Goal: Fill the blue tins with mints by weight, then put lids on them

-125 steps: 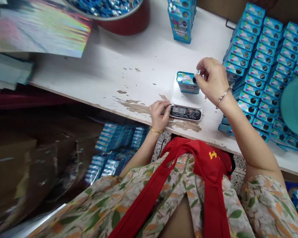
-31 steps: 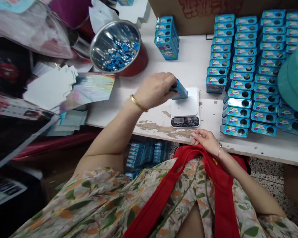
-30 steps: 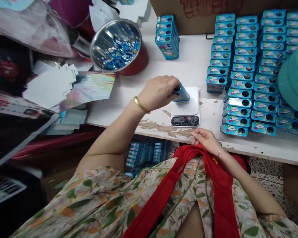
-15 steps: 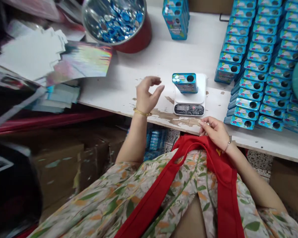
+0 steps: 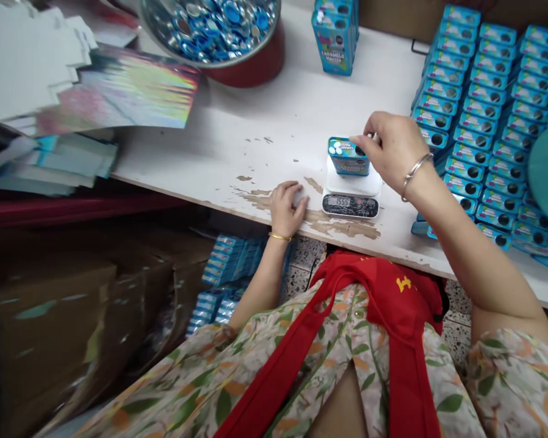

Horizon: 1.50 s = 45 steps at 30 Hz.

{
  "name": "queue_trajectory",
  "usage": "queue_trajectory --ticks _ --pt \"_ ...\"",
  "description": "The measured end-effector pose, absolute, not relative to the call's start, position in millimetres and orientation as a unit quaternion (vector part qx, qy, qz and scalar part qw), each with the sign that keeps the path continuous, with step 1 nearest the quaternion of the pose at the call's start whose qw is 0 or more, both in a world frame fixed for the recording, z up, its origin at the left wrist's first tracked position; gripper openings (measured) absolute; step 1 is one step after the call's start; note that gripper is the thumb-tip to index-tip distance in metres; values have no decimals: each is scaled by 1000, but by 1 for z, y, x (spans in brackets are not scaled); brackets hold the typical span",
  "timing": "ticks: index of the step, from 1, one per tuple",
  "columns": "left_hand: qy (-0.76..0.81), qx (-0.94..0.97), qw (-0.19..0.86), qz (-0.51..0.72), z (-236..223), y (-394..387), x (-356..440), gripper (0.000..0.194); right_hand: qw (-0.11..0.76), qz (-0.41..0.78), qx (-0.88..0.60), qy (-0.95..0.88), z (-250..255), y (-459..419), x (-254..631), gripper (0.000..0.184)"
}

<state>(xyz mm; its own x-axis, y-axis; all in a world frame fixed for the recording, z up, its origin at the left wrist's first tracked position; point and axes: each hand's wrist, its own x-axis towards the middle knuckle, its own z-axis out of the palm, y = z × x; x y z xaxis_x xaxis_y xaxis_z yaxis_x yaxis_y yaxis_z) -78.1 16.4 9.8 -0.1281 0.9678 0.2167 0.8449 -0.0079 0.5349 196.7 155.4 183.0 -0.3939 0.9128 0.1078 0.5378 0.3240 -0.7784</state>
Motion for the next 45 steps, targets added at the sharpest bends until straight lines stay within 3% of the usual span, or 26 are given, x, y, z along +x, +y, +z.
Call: queue_trajectory --ticks 7,15,20,24,29,34,39,45 --pt "697 648 112 285 11 16 -78 38 240 358 -463 -774 161 176 187 30" --pt "693 652 106 289 11 15 -80 39 263 351 -516 -736 195 156 186 25" --pt "654 659 92 359 57 32 -65 41 333 574 -521 -537 184 135 200 28" --pt "619 714 60 322 113 69 -45 42 336 714 -467 -398 157 110 199 36" --pt "597 767 76 224 143 108 -31 45 317 786 -425 -319 140 82 188 54" --pt "580 781 121 196 146 121 -29 31 309 807 -415 -283 128 71 183 63" --pt "568 785 130 210 162 116 -20 25 313 827 -414 -217 130 72 174 47" --pt "536 807 106 222 162 83 -8 40 384 839 -377 -78 148 72 163 28"
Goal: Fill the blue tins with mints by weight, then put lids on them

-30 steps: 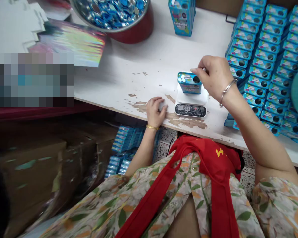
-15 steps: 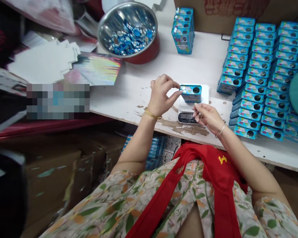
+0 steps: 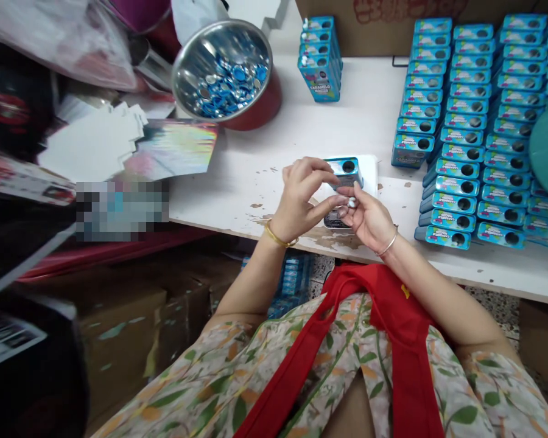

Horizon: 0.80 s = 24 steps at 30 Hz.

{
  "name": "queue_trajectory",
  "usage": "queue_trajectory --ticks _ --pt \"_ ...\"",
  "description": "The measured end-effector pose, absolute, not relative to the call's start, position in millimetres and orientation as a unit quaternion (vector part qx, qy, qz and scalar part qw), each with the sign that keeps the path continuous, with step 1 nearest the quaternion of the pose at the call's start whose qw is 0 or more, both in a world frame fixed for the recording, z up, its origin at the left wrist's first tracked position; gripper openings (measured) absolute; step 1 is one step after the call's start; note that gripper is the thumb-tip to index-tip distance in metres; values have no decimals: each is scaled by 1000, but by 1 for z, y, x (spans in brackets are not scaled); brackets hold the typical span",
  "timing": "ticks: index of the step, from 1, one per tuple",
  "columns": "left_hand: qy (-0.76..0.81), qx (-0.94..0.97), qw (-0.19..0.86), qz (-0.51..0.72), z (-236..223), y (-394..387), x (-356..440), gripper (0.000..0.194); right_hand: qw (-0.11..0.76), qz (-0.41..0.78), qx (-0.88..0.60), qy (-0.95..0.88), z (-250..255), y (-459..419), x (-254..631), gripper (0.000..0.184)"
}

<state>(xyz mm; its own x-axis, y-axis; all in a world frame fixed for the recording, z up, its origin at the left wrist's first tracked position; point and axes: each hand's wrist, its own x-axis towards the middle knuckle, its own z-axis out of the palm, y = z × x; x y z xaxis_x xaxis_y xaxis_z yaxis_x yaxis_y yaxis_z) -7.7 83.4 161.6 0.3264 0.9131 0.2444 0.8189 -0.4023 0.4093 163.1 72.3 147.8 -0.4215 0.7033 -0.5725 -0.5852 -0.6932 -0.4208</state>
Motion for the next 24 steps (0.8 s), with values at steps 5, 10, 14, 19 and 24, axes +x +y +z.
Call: queue_trajectory --ticks 5,10,14,19,24 --pt "589 773 37 234 123 79 -22 61 366 838 -401 -57 139 56 176 19" --pt "566 797 54 203 116 89 -6 59 353 835 -420 -52 126 41 185 22" --pt "550 811 61 189 127 99 10 60 353 835 -420 -53 121 35 188 29" --pt "546 815 79 178 134 109 -2 64 352 838 -409 -85 111 24 201 46" --pt "484 855 99 162 148 121 20 41 326 843 -411 -122 99 9 205 57"
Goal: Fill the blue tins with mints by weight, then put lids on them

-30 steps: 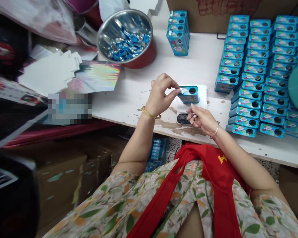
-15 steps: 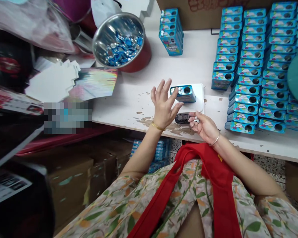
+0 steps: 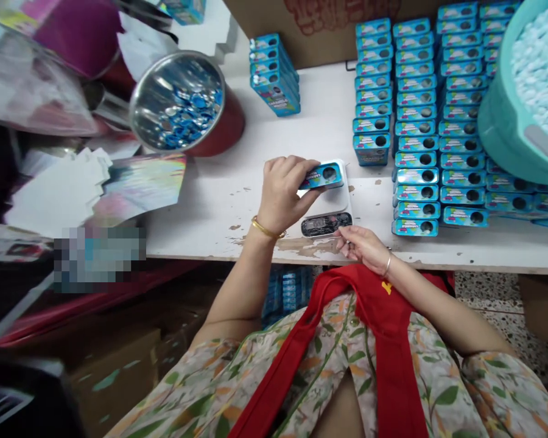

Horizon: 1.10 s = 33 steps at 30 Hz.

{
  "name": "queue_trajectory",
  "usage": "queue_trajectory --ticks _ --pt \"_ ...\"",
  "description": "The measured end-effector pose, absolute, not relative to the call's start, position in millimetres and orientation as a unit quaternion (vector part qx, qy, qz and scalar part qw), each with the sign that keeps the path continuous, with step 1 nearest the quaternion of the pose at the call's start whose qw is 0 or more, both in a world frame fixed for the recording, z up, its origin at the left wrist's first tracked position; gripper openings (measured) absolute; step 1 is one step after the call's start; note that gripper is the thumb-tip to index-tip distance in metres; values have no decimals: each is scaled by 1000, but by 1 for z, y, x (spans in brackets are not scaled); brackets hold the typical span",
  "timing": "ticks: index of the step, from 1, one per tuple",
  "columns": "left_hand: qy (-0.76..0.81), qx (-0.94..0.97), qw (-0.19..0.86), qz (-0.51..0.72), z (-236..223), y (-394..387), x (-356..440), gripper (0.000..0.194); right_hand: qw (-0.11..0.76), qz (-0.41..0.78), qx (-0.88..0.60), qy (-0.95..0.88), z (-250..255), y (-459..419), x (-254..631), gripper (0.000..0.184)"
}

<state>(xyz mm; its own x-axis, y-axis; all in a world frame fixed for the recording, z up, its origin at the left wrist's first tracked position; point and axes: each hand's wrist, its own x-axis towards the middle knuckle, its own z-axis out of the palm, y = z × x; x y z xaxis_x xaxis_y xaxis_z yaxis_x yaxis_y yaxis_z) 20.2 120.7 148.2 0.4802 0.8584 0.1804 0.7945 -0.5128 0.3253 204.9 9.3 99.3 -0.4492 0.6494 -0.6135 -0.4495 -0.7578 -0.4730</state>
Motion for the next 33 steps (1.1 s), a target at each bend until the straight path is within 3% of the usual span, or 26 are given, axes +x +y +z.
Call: queue_trajectory --ticks 4,10,14,18,21,24,27,33 --pt "419 890 109 146 144 139 75 42 312 841 -422 -134 95 1 202 61" --pt "421 893 97 130 97 163 111 43 316 834 -422 -162 91 -1 209 62" --pt "463 863 71 187 80 200 80 55 317 828 -428 -176 82 -1 209 64" --pt "608 744 23 276 82 277 18 50 303 830 -435 -172 70 -2 204 67" --pt "684 692 12 229 85 330 -22 45 294 831 -441 -171 63 0 204 67" --pt "659 733 29 167 85 356 -41 32 292 829 -445 -170 64 3 206 64" --pt "617 769 53 158 88 354 -46 20 289 837 -440 -148 71 6 210 61" --pt "553 825 65 101 146 268 -38 31 271 842 -440 -156 90 8 220 61"
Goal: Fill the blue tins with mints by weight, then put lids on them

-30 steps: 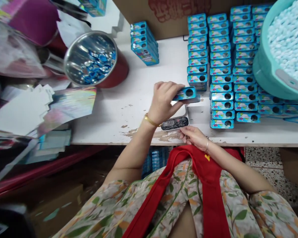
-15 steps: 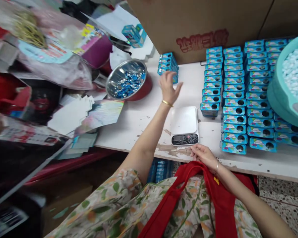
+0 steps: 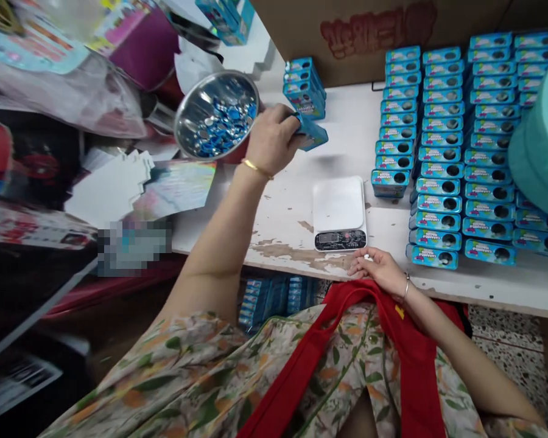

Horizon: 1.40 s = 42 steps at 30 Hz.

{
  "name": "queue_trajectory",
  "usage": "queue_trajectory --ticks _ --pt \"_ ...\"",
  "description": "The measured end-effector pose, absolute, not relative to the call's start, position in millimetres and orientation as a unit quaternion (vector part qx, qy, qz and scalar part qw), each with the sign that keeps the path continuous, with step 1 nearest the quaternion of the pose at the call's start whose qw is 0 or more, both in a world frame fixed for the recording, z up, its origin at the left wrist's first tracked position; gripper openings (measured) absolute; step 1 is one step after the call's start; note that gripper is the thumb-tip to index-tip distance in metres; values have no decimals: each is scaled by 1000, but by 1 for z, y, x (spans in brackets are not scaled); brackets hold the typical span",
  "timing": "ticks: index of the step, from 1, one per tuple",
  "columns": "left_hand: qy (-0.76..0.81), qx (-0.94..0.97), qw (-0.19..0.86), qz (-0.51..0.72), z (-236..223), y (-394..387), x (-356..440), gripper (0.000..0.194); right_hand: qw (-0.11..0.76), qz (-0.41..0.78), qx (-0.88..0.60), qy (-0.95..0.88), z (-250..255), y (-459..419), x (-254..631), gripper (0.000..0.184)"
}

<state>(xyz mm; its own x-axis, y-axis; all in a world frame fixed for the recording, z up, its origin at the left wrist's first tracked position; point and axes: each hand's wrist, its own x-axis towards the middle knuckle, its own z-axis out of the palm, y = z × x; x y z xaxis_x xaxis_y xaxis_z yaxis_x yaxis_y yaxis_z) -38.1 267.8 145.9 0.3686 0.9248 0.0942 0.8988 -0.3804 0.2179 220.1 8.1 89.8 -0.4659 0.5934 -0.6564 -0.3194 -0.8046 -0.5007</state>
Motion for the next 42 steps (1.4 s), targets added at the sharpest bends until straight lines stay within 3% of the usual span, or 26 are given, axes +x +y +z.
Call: queue_trajectory --ticks 2,6,11,17,20,25,29,33,37,42 --pt "513 855 55 60 171 222 -30 23 261 839 -439 -185 95 8 223 55" --pt "465 880 87 35 182 155 -11 35 271 828 -440 -218 103 7 226 48" --pt "459 876 135 70 157 144 7 46 265 818 -460 -222 107 -1 232 50" --pt "526 824 131 166 163 130 -23 55 230 806 -493 -232 112 -9 241 56" --pt "604 754 112 233 139 101 -58 48 214 786 -509 -278 115 -10 240 56" --pt "670 687 106 260 54 41 -94 47 174 748 -489 -414 130 4 240 59" --pt "683 674 105 262 10 10 -89 44 192 622 -492 -577 159 45 240 45" --pt "681 668 80 289 0 5 -83 37 227 468 -484 -704 188 102 227 30" --pt "663 673 54 324 -1 7 -84 32 192 349 -498 -770 195 144 205 20" --pt "667 665 60 331 0 5 -83 26 114 283 -522 -796 186 165 187 12"
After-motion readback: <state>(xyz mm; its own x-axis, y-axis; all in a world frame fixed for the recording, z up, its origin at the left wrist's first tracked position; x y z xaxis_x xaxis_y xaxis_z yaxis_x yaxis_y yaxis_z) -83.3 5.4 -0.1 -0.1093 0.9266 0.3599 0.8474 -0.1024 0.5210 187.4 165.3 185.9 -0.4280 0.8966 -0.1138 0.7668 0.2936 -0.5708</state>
